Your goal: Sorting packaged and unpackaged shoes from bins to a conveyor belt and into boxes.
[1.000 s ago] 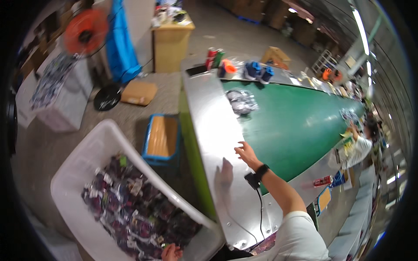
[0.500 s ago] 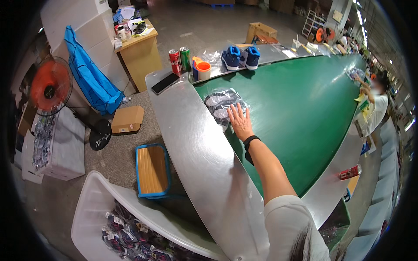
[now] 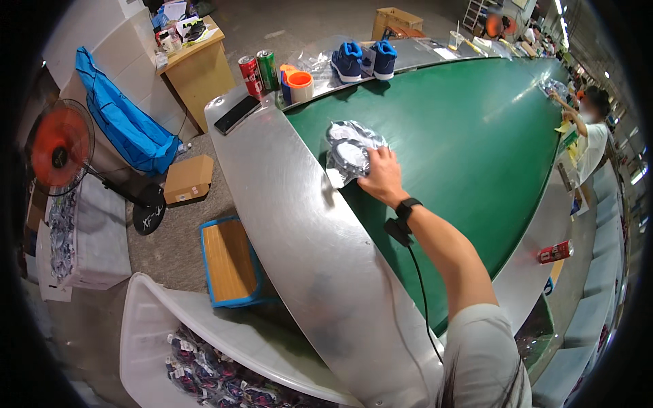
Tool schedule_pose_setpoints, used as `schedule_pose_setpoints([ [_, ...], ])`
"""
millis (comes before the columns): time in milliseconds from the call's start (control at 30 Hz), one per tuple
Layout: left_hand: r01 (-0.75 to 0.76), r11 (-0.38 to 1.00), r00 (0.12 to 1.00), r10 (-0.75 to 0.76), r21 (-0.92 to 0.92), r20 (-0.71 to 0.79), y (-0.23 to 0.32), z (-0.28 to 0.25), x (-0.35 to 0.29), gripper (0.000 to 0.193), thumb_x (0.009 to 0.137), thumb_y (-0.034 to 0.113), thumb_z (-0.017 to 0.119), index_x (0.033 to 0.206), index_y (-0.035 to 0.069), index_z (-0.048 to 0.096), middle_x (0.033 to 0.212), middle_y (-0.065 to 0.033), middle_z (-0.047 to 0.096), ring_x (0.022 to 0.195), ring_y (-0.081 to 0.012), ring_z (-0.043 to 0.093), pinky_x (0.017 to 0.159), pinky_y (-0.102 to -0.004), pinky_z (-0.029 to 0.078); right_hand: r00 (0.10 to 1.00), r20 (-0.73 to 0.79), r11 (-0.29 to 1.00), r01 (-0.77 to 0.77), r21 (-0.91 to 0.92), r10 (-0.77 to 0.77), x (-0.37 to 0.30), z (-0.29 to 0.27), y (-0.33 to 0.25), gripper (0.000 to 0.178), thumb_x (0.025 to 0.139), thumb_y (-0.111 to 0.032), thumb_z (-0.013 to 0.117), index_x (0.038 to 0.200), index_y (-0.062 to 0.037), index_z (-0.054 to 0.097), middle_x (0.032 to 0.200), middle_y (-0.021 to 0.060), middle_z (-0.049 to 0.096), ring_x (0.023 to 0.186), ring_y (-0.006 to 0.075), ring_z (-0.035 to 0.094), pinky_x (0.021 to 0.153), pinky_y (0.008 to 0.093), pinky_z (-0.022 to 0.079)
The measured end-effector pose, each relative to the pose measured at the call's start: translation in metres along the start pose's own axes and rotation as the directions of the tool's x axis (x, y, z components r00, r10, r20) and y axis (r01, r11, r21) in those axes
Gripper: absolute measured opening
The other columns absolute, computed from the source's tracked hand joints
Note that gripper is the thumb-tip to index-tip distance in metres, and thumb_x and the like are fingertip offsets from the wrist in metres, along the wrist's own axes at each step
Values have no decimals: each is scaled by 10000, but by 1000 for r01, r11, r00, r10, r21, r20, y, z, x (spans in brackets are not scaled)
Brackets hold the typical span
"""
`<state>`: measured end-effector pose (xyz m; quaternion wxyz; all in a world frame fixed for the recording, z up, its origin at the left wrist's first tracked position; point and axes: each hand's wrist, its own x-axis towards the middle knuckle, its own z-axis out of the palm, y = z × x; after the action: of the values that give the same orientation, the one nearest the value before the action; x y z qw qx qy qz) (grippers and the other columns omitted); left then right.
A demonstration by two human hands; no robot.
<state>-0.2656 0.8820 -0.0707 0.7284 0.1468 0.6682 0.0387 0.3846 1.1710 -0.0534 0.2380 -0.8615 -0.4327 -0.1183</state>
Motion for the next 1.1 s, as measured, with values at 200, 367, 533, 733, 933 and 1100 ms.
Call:
schedule_pose_setpoints([
  [200,-259,957,964,249,133,91,63,35,-14,318,876,322,538,1026,42,558,821,-43,573,691,-125,538,614,-266,448,690,717,-315,-661,681,101,-66,-113,-40,426,741,-161,496,1135,1,494,1018,118,613,893,233,611,821,372,487],
  [367,-317,948,926,312,-12,214,126,81,-10,234,898,222,498,1037,43,557,875,-67,618,714,-143,594,618,-274,496,498,836,-620,-737,270,-228,-170,-178,-91,546,709,-292,489,1174,-4,494,1111,162,573,977,315,576,817,572,456],
  [533,71,790,756,356,-609,550,171,89,-36,530,862,524,413,1219,135,452,1199,-89,506,1087,-272,489,870,-532,410,303,859,-555,-831,26,-413,-266,-212,-176,523,738,-287,509,1177,-3,494,1133,168,561,975,316,577,800,514,483],
  [733,80,738,805,349,-670,480,158,25,-73,430,850,426,460,1135,113,535,1127,-76,560,1027,-266,537,837,-447,449,-189,794,-542,-638,-547,-578,-361,-218,-250,435,837,-420,456,1101,-81,522,1073,118,557,932,298,526,785,438,468],
  [933,124,680,867,281,-723,413,95,-60,-99,372,841,375,478,1115,137,555,1139,-61,557,1063,-257,510,873,-453,420,-313,753,-445,-653,-613,-579,-428,-226,-303,445,856,-434,406,1091,-72,515,1077,150,533,908,298,514,763,430,462],
  [1100,141,623,861,307,-770,406,51,-98,-104,366,844,372,482,1127,150,552,1162,-56,542,1072,-246,504,874,-450,419,-361,592,-342,-558,-756,-721,-466,-232,-321,422,858,-423,397,1056,-79,540,1047,130,554,887,294,528,773,447,464],
])
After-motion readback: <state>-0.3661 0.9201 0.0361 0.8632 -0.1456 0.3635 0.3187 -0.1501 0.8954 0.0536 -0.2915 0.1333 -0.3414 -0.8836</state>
